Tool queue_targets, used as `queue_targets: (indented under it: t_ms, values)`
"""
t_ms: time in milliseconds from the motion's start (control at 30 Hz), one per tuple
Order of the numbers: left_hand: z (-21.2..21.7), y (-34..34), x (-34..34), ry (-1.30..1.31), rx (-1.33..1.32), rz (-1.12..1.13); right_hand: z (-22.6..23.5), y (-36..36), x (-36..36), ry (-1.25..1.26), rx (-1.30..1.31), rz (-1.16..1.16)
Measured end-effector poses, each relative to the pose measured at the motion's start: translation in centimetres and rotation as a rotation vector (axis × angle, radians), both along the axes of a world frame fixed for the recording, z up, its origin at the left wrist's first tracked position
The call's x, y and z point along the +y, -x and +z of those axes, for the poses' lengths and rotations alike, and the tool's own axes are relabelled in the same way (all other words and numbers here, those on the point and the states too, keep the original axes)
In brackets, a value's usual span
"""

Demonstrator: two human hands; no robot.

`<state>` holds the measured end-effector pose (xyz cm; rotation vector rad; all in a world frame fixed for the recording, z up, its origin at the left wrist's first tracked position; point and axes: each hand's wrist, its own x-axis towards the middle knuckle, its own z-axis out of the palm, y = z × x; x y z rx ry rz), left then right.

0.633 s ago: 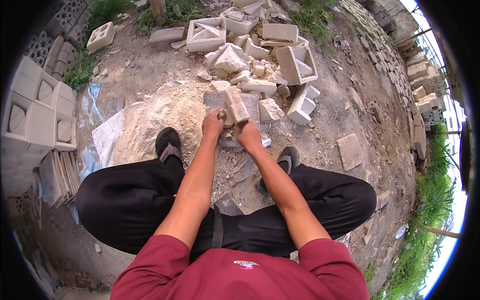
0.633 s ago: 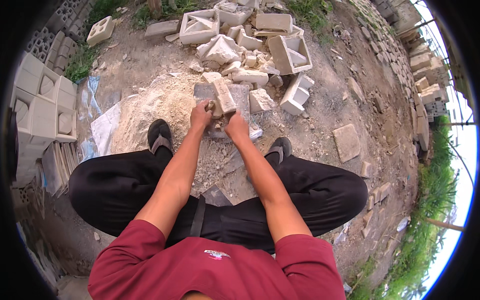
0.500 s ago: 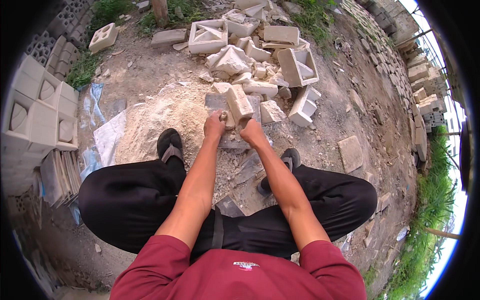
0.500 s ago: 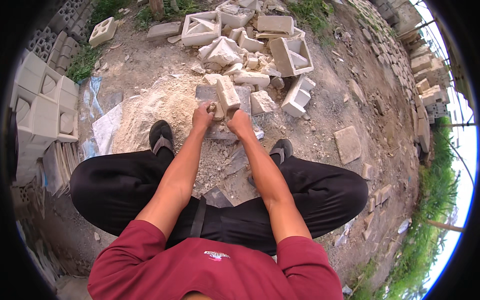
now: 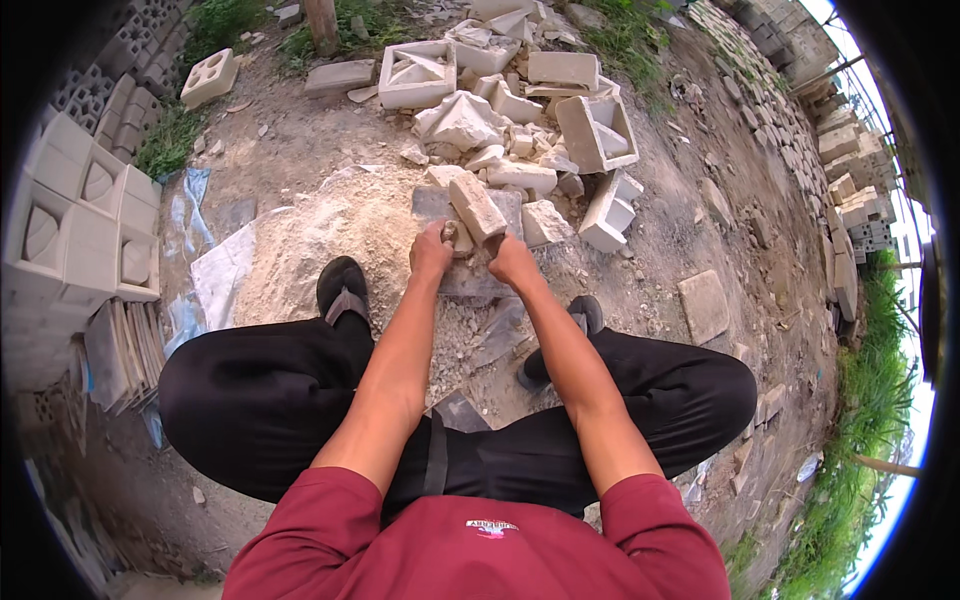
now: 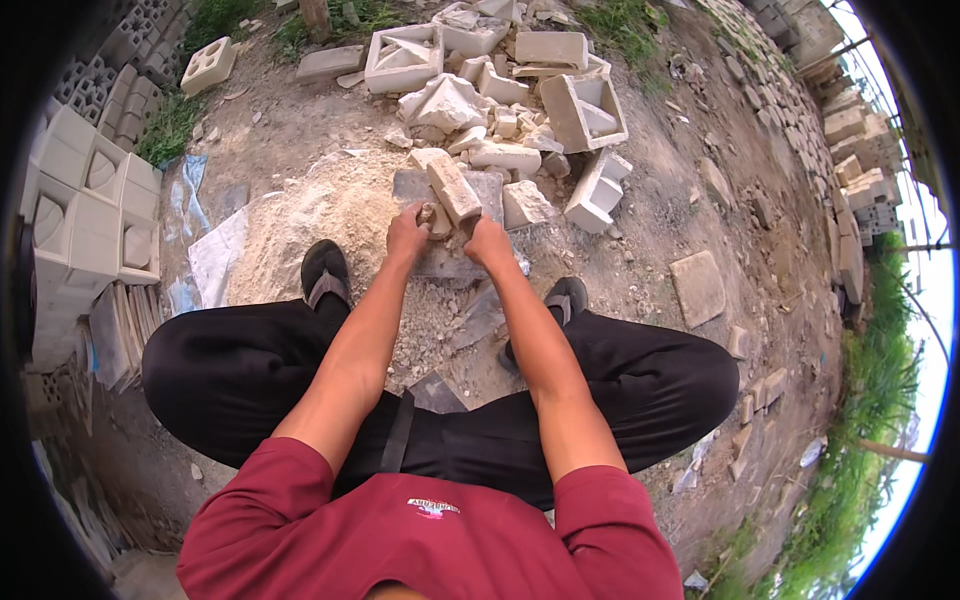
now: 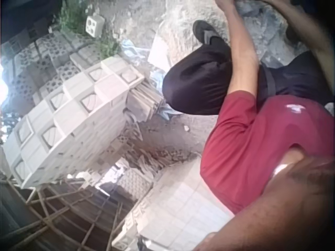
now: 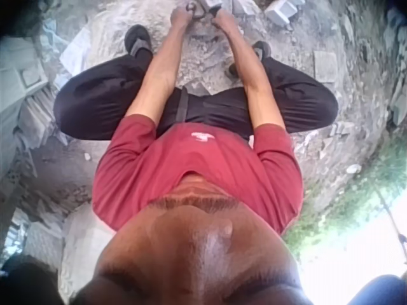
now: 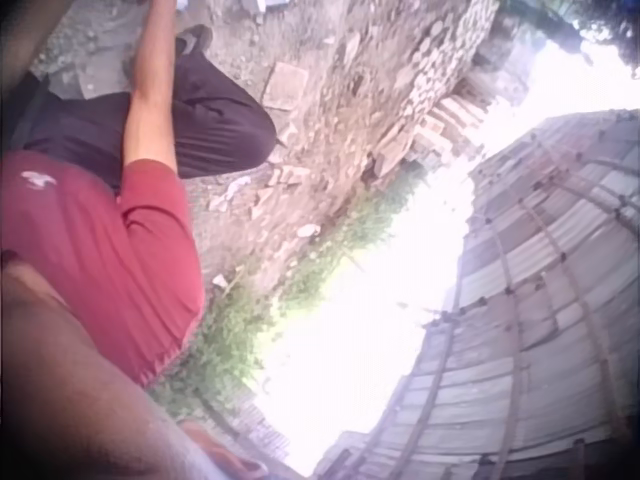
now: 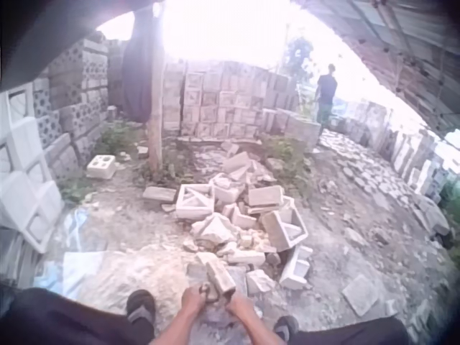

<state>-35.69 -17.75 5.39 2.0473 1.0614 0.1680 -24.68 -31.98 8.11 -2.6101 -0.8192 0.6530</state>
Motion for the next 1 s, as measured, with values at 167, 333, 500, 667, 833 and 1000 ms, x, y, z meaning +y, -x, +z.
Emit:
queue_targets:
  t_ms: [167,333,500,667,833,1000]
  values:
    - [1.0,1.9,1.1,-0.07,0.066,0.086,1.2,-0.1,-1.2,0.03,-0.024,-0.046]
    - [1.7,3.2,2.4,-0.406,-0.141,-0.114,1.5,-0.1,-1.2,-0.021,0.013,-0.216]
    - [1.1,2.1,-2.4,-0.235,-0.118,-0.411,0.2,-1.8,-2.0,-0.037,0.072,-0.235]
    - [-1.0,1.9,-5.3,-0.132,0.094,-0.358,-0.6,-1.2,-2.6,-0.03,0.072,-0.241]
    - [-1.6,0.3,-4.3,-0.173,0.045,-0.273,-0.6,-0.3,-2.7,-0.07,0.06,-0.254]
    - [-1.5,-1.9,-2.9,-0.165,0.104,-0.233,-1.2,0.2,-2.9,-0.069,0.066,-0.249]
